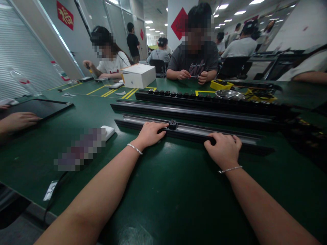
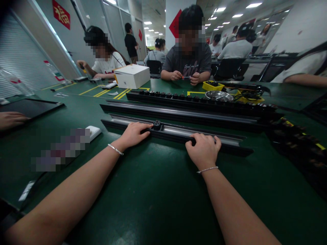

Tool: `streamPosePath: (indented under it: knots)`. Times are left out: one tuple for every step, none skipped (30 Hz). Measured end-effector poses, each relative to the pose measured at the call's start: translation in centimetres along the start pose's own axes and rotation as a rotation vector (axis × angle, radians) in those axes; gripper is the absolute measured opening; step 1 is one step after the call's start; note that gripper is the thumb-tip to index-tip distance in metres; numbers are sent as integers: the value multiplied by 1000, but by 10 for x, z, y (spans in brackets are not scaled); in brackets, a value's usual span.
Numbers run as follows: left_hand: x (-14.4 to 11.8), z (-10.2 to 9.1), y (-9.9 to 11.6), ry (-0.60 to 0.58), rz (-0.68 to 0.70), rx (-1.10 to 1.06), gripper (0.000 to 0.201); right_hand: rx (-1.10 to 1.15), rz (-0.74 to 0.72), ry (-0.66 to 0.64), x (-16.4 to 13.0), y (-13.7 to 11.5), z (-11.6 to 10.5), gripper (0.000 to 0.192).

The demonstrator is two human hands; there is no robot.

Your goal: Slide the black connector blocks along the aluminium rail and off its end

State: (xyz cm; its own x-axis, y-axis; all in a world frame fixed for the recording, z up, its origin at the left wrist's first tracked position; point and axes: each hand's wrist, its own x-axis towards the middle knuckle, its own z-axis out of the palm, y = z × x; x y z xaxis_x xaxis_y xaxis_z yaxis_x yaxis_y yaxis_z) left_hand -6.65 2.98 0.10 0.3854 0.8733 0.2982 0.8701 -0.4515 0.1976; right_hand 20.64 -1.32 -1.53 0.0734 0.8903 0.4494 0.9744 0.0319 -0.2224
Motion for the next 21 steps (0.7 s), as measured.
streamPosePath:
  knots:
    - [0,0,0,-3,0,1,38,0,1,0,0,0,0,27]
    - [0,0,0,-4,1,3,38,0,2,2,0,0,0,27]
    - [0,0,0,-4,4,6,38,-2,3,5,0,0,0,27]
    - [0,0,0,-5,8,10,39,-4,2,8,0,0,0,26]
    - [0,0,0,-6,13,16,39,-7,1,8,0,0,0,26]
    - [0,0,0,-7,18,24,39,-10,1,7,0,0,0,26]
    - [-1,0,0,-8,23,35,40,-12,0,5,0,0,0,26]
    - [-1,0,0,-11,26,47,40,-13,0,3,0,0,0,26]
    - [-1,-1,0,-16,29,60,40,-14,1,2,0,0,0,26]
    - [-1,-1,1,-20,33,72,41,-14,4,2,0,0,0,26]
    - [-2,-1,1,-24,38,83,41,-13,7,2,0,0,0,27]
    - [-2,-1,1,-28,46,92,42,-12,9,2,0,0,0,27]
    - [-3,-1,1,-29,54,100,43,-10,12,1,0,-1,0,27]
    - [-3,-1,2,-28,61,107,44,-10,13,-1,0,-1,0,27]
    - [-4,0,2,-24,66,112,44,-9,13,-6,0,-1,-1,28]
    - [-4,0,3,-15,72,112,45,-9,13,-11,0,-1,-1,28]
    - [-4,1,3,-3,81,108,44,-9,15,-14,1,-1,-1,28]
    - [-5,2,4,15,96,98,43,-9,14,-19,1,-1,-2,28]
    - [-5,2,5,36,111,83,42,-8,13,-22,1,-1,-2,28]
    - [-5,3,6,57,126,64,41,-6,10,-26,1,-1,-2,28]
    - [-5,4,6,77,137,42,40,-4,8,-28,1,-1,-2,28]
